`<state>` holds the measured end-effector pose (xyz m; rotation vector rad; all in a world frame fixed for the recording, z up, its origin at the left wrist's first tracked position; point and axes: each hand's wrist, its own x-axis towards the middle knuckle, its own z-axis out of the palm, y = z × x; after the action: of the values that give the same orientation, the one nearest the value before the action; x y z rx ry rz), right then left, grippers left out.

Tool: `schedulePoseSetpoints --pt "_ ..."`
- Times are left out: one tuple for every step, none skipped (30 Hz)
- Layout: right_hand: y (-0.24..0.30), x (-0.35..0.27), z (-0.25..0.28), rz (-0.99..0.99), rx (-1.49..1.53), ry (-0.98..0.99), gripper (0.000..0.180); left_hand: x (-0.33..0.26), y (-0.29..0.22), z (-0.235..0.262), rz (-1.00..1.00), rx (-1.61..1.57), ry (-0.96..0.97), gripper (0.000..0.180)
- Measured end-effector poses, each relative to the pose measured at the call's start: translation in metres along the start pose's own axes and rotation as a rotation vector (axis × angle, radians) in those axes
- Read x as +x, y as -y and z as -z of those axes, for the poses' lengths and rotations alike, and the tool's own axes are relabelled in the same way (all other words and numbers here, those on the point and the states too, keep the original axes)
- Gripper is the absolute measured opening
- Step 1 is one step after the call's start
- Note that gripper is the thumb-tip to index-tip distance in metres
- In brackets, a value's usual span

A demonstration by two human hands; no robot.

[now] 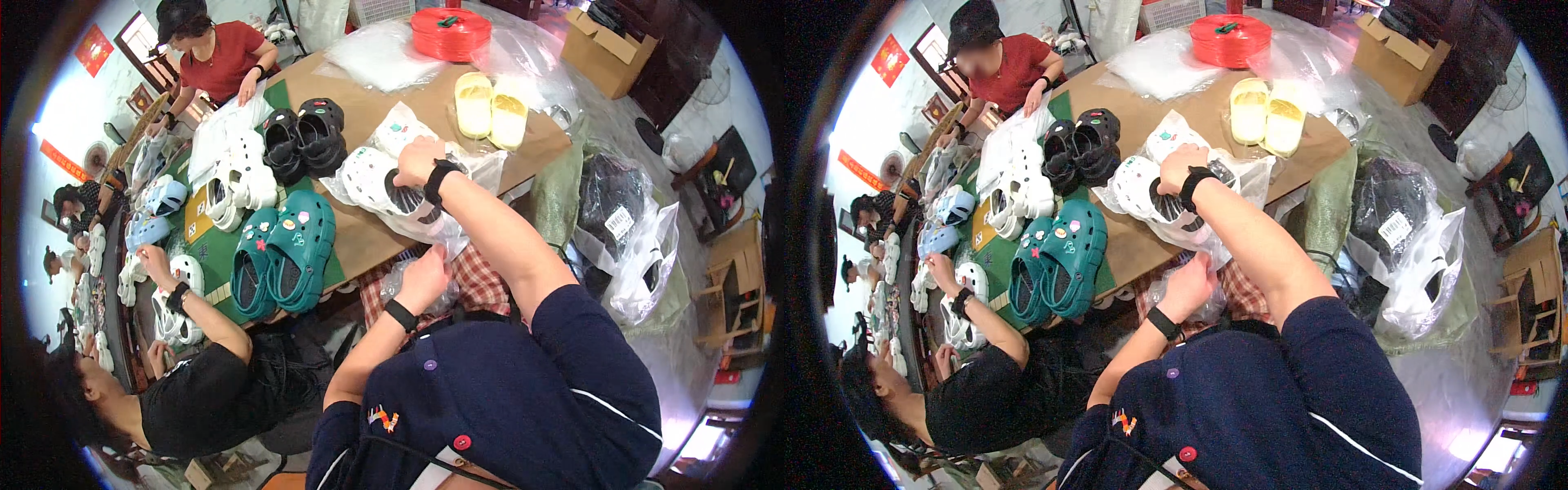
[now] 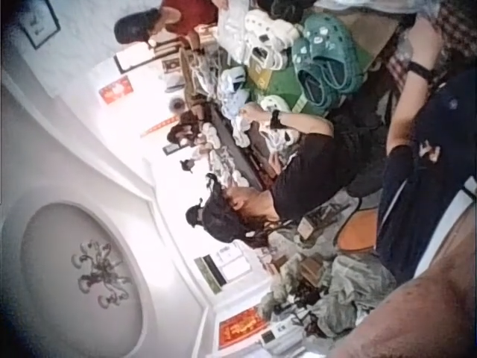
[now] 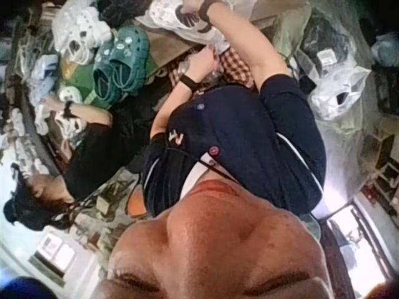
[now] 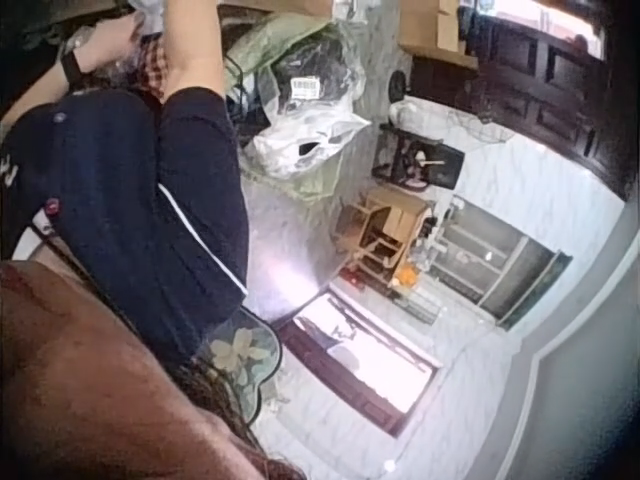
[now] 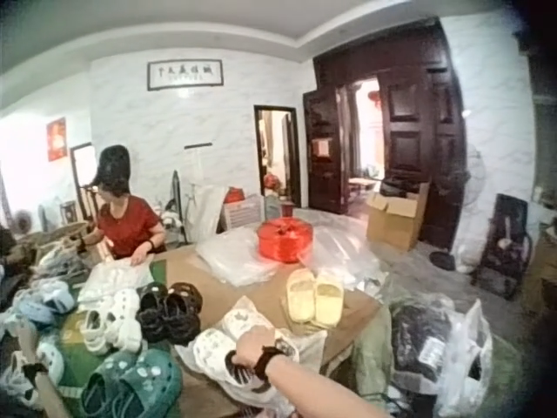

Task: Sort and pack various styles of clogs and slippers into plastic bags and larger sacks.

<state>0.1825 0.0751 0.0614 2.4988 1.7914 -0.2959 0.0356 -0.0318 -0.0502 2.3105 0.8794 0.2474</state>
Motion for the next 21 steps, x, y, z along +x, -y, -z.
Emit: schedulePoseSetpoints --pt "0.000 0.002 -0.003 -0.005 0.022 -0.067 0.050 -0.001 0.003 0.001 0.006 0.000 -0.001 0.022" --pt "-0.004 0.003 -0.004 0.002 0.078 -0.098 0.038 -0.002 0.005 0.004 0.007 -0.019 -0.035 0.025" --pt "-0.004 0.005 -0.011 -0.008 0.118 -0.111 0.032 -0.003 0.007 0.005 0.005 -0.039 -0.068 0.027" --pt "-0.006 0.009 -0.019 -0.019 0.156 -0.129 0.026 -0.003 0.007 0.007 0.003 -0.038 -0.070 0.027" --pt "-0.007 0.013 -0.028 -0.031 0.200 -0.195 0.024 -0.005 0.008 0.008 0.006 -0.024 -0.069 0.030" --pt "-0.005 0.011 -0.036 -0.041 0.244 -0.257 0.022 -0.007 0.009 0.010 0.013 -0.011 -0.069 0.032" --pt "-0.004 0.010 -0.042 -0.055 0.221 -0.359 0.022 -0.008 0.009 0.015 0.042 -0.010 -0.011 0.039" --pt "-0.006 0.011 -0.044 -0.052 0.221 -0.361 0.022 -0.010 0.011 0.014 0.043 -0.010 -0.014 0.039" --pt "-0.009 0.011 -0.044 -0.014 0.224 -0.371 0.022 -0.014 0.013 0.011 0.018 -0.041 -0.107 0.043" --pt "-0.011 0.011 -0.043 0.023 0.228 -0.382 0.022 -0.018 0.016 0.010 -0.009 -0.072 -0.199 0.048" --pt "-0.013 0.011 -0.041 0.030 0.218 -0.387 0.021 -0.021 0.019 0.010 0.052 -0.058 -0.195 0.056" --pt "-0.019 0.012 -0.037 0.018 0.221 -0.392 0.021 -0.023 0.018 0.012 0.041 -0.054 -0.188 0.056" --pt "-0.025 0.014 -0.032 -0.003 0.245 -0.343 0.022 -0.026 0.017 0.014 0.073 -0.007 -0.218 0.056" --pt "-0.032 0.013 -0.028 -0.028 0.270 -0.295 0.023 -0.028 0.014 0.017 0.101 0.039 -0.245 0.056" --pt "-0.041 0.008 -0.018 0.001 0.306 -0.317 0.027 -0.028 0.010 0.023 0.106 0.136 -0.190 0.056" --pt "-0.052 0.007 -0.009 0.050 0.395 -0.327 0.030 -0.027 0.009 0.026 0.012 0.149 -0.127 0.050" --pt "-0.050 -0.010 0.017 0.066 0.429 -0.316 0.031 -0.024 0.014 0.027 -0.083 0.168 -0.091 0.045" --pt "-0.048 -0.036 0.049 0.157 0.477 -0.365 0.033 -0.022 0.014 0.027 -0.186 0.182 -0.052 0.041" --pt "-0.065 -0.031 0.059 0.205 0.434 -0.448 0.034 -0.018 -0.004 0.034 -0.273 0.228 0.005 0.038" --pt "-0.073 -0.044 0.085 0.220 0.328 -0.467 0.033 -0.018 -0.024 0.043 -0.342 0.264 0.049 0.035" --pt "-0.083 -0.060 0.107 0.245 0.258 -0.598 0.033 -0.013 -0.039 0.045 -0.382 0.274 0.130 0.038"
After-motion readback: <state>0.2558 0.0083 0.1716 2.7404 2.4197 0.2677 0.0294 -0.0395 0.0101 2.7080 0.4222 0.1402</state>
